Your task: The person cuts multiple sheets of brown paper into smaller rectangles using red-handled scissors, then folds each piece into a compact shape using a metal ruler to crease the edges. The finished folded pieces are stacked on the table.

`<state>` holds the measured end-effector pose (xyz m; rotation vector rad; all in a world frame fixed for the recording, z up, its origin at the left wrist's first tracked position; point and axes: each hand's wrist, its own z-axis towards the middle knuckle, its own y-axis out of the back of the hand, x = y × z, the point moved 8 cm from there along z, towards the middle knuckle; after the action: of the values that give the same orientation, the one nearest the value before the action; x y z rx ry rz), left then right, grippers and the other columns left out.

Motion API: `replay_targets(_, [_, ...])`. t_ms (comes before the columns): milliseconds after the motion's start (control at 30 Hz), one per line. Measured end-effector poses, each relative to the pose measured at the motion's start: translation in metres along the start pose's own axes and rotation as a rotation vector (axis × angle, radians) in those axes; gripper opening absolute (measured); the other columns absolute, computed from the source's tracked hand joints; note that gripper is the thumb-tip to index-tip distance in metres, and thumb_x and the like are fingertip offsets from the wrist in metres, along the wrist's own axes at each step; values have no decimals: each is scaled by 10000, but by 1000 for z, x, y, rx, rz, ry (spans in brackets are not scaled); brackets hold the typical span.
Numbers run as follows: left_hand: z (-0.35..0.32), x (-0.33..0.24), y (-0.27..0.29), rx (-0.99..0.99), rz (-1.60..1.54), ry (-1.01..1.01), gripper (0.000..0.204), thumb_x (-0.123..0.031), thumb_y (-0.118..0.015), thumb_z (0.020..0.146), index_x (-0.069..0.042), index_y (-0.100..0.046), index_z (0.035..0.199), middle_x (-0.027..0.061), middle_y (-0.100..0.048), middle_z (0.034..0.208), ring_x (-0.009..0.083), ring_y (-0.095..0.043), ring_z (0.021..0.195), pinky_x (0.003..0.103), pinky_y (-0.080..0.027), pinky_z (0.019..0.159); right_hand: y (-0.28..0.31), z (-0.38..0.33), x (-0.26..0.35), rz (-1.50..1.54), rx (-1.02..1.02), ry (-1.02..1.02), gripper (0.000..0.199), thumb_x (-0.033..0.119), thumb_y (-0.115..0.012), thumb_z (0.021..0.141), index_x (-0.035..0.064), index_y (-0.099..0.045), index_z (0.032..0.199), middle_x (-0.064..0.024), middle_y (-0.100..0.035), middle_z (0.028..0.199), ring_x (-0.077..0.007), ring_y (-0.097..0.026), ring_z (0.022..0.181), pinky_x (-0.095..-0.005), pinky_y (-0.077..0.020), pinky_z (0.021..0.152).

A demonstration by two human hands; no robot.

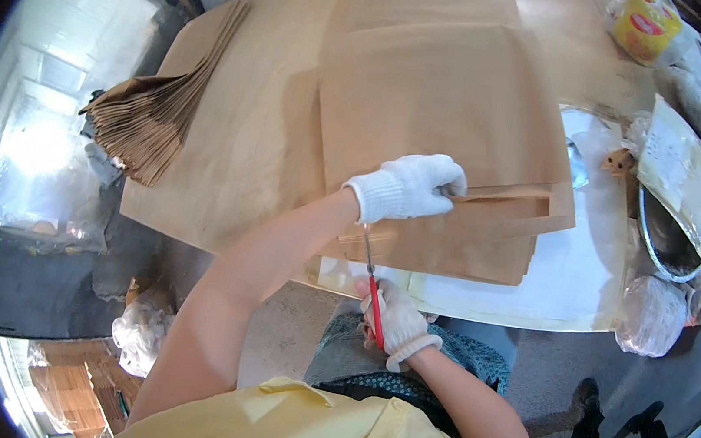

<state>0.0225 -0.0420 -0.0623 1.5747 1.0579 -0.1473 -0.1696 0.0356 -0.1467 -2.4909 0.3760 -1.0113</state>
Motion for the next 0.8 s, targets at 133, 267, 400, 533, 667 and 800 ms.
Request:
replay_targets(133, [-5,-24,30,-354,331,-127,81,-122,-646,895,-172,-688,942,108,-645,971,326,-686,931,441,-563,801,30,-36,2,-187,-37,-128,518,566,-592,1039,48,-619,1041,-30,-565,691,-158,-583,542,-311,-536,504])
replay_targets(267, [-16,-44,33,-500,668,-197,125,-110,-639,877,-170,-705,964,87,-604,924,309,-662,864,452,-552,774,82,-78,33,130,-106,-47,595,651,-447,1065,72,-579,1098,-60,-587,718,-207,-614,601,-359,-552,556])
replay_targets(400, [-21,-25,-8,-465,534,-222,236,-79,-636,874,-165,-734,1071,69,-608,985,309,-636,913,442,-548,809,105,-94,51,321,-125,79,901,920,-387,890,55,-579,1055,-66,-563,773,-219,-582,666,-388,-543,667])
replay_targets(533, [-22,-30,-23,-385,325,-119,252,-217,-716,883,-156,-735,1127,98,-619,1073,319,-623,1021,456,-544,871,116,-80,45,496,-151,-23,972,956,-346,863,24,-542,1058,-101,-584,767,-241,-596,599,-387,-554,601])
replay_targets(667, [-16,-27,-25,-391,259,-53,293,-305,-746,893,-143,-715,1135,114,-642,1049,336,-648,994,456,-543,876,121,-77,59,335,-85,104,800,822,-376,980,48,-571,1022,-57,-576,730,-202,-600,606,-367,-551,596])
replay_targets(800, [-7,-28,-22,-394,523,-37,187,-253,-701,915,-152,-724,1070,92,-641,1008,308,-656,957,443,-547,837,130,-88,41,217,-176,6,746,779,-373,1014,60,-573,1022,-38,-571,706,-179,-586,563,-335,-545,557])
